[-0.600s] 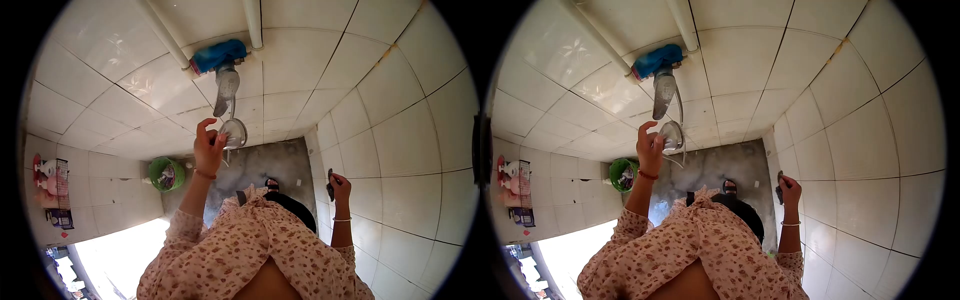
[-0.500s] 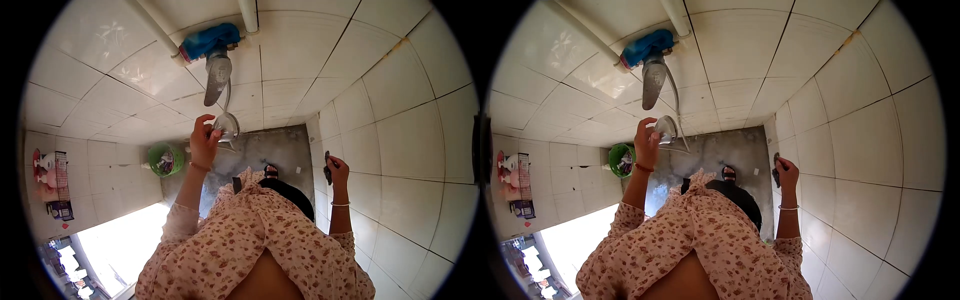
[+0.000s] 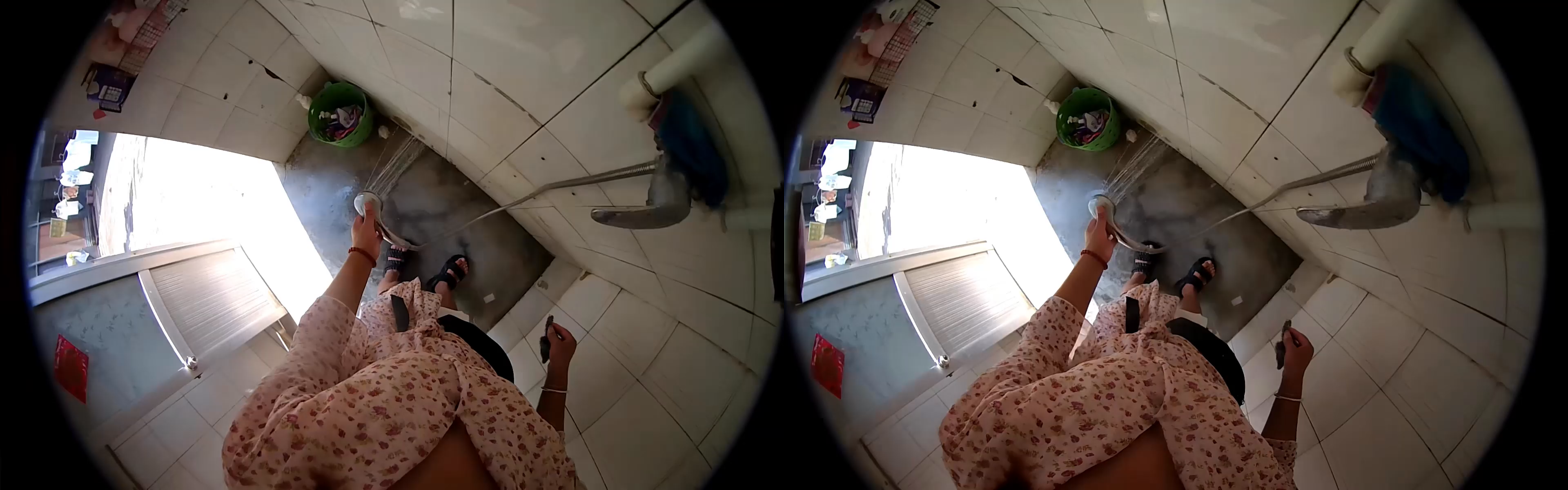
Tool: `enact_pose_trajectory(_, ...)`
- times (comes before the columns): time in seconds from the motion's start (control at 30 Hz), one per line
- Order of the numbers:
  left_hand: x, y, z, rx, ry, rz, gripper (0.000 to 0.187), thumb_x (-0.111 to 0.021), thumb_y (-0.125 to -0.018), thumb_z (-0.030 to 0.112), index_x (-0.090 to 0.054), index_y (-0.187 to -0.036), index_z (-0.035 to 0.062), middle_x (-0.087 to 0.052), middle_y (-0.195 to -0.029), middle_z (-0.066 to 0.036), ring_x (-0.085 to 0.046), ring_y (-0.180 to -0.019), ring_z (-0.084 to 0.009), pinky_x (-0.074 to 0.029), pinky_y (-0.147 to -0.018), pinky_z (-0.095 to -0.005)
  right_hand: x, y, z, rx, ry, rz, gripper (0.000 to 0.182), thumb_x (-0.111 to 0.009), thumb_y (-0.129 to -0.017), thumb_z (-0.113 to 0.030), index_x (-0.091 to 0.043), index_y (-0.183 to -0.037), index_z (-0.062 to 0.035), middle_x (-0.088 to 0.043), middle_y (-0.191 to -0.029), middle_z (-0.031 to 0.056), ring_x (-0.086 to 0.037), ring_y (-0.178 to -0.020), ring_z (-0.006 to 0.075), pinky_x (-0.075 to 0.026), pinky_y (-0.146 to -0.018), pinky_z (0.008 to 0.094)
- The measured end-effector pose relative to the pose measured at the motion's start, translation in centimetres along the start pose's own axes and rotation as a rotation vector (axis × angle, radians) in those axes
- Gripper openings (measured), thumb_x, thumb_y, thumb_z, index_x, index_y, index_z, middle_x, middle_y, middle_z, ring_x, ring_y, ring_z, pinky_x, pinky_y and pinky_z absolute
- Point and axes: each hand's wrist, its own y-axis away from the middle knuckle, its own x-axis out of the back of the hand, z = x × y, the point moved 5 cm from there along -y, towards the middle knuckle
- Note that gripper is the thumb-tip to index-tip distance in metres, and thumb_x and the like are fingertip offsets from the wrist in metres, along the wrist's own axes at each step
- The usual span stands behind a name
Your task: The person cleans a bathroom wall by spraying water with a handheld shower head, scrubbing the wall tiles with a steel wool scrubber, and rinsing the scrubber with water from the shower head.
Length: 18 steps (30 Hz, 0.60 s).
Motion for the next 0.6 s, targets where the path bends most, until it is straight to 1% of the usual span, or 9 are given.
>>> enact_pose_trajectory(0.07,4.0,-2.2,-2.2,0.098,0.189,0.102,0.05,-0.064,-0.093,0.055,-0.055,-0.085,0.0057,-0.04,-0.065,-0.001,-0.045,-0.063,-0.0166,-0.047,-0.065,-0.0411,-1.6,-0.2,-1.9,-0.033,0.109,-0.039,0.023,-0.071,-0.088,-0.009,-0.072,-0.107,0.0039,-0.073,-0.089,0.0099,-0.066,-0.073,0.0147,-0.055,-0.066,0.028)
enact_pose_trajectory(0.13,5.2,-4.7,-4.8,0.202,0.384,0.128,0.045,-0.068,-0.092,0.047,-0.056,-0.098,0.0039,-0.046,-0.074,-0.003,-0.05,-0.068,-0.0182,-0.053,-0.071,-0.0393,-2.7,-1.8,-4.5,0.027,0.22,-0.075,0.024,-0.071,-0.088,-0.009,-0.072,-0.108,0.0045,-0.072,-0.088,0.0093,-0.066,-0.072,0.014,-0.055,-0.065,0.0281)
enact_pose_trajectory(0.2,10.4,-7.9,-7.8,0.309,0.521,0.18,0.042,-0.069,-0.094,0.037,-0.055,-0.112,0.0021,-0.057,-0.089,-0.008,-0.057,-0.076,-0.0223,-0.057,-0.076,-0.04,-5.5,-1.2,-5.5,0.055,0.305,-0.124,0.024,-0.071,-0.088,-0.008,-0.071,-0.108,0.0047,-0.071,-0.085,0.0083,-0.064,-0.07,0.0129,-0.054,-0.064,0.0283)
enact_pose_trajectory(0.3,14.6,-15.6,-15.4,0.343,0.883,0.11,0.038,-0.064,-0.098,0.032,-0.054,-0.119,0.0026,-0.063,-0.099,-0.01,-0.062,-0.085,-0.0235,-0.057,-0.08,-0.0412,-9.0,-0.6,-8.1,0.025,0.406,-0.16,0.025,-0.07,-0.087,-0.008,-0.072,-0.108,0.0049,-0.071,-0.089,0.0087,-0.063,-0.074,0.0138,-0.053,-0.068,0.0287)
enact_pose_trajectory(0.33,14.5,-16.9,-16.6,0.421,0.93,0.101,0.033,-0.06,-0.1,0.027,-0.054,-0.121,0.0014,-0.065,-0.106,-0.01,-0.065,-0.095,-0.0251,-0.057,-0.085,-0.0419,-10.0,-0.6,-8.9,0.036,0.423,-0.141,0.025,-0.07,-0.087,-0.008,-0.072,-0.108,0.0048,-0.071,-0.089,0.0085,-0.063,-0.074,0.0136,-0.053,-0.068,0.0286)
enact_pose_trajectory(0.43,18.4,-21.6,-20.4,0.432,0.94,0.041,0.03,-0.057,-0.101,0.022,-0.055,-0.122,0.0016,-0.066,-0.108,-0.009,-0.067,-0.099,-0.0252,-0.056,-0.088,-0.0414,-13.1,0.0,-7.6,0.073,0.526,-0.161,0.025,-0.072,-0.088,-0.009,-0.072,-0.11,0.0041,-0.072,-0.093,0.0099,-0.066,-0.078,0.0149,-0.055,-0.071,0.0293)
enact_pose_trajectory(0.47,20.2,-23.7,-21.9,0.461,1.061,0.094,0.027,-0.058,-0.1,0.019,-0.056,-0.123,0.0043,-0.067,-0.109,-0.006,-0.067,-0.097,-0.025,-0.055,-0.083,-0.0419,-14.5,0.6,-7.0,0.079,0.612,-0.211,0.027,-0.072,-0.088,-0.008,-0.071,-0.111,0.0039,-0.072,-0.096,0.0104,-0.067,-0.082,0.0159,-0.055,-0.075,0.0302)
enact_pose_trajectory(0.57,23.7,-28.8,-23.5,0.233,0.601,-0.008,0.029,-0.06,-0.099,0.023,-0.057,-0.12,0.0026,-0.067,-0.1,-0.007,-0.066,-0.092,-0.023,-0.053,-0.075,-0.0403,-18.1,1.0,-7.2,0.082,0.746,-0.279,0.027,-0.073,-0.086,-0.008,-0.071,-0.111,0.0015,-0.071,-0.1,0.0106,-0.067,-0.088,0.0174,-0.055,-0.08,0.0319)
enact_pose_trajectory(0.6,24.4,-30.0,-22.6,0.14,0.155,0.006,0.032,-0.061,-0.099,0.026,-0.058,-0.118,0.0009,-0.066,-0.095,-0.007,-0.066,-0.089,-0.0213,-0.053,-0.073,-0.039,-19.3,0.7,-7.4,0.08,0.761,-0.279,0.026,-0.073,-0.085,-0.009,-0.071,-0.109,0.0007,-0.071,-0.102,0.0113,-0.067,-0.09,0.0197,-0.055,-0.082,0.0333)
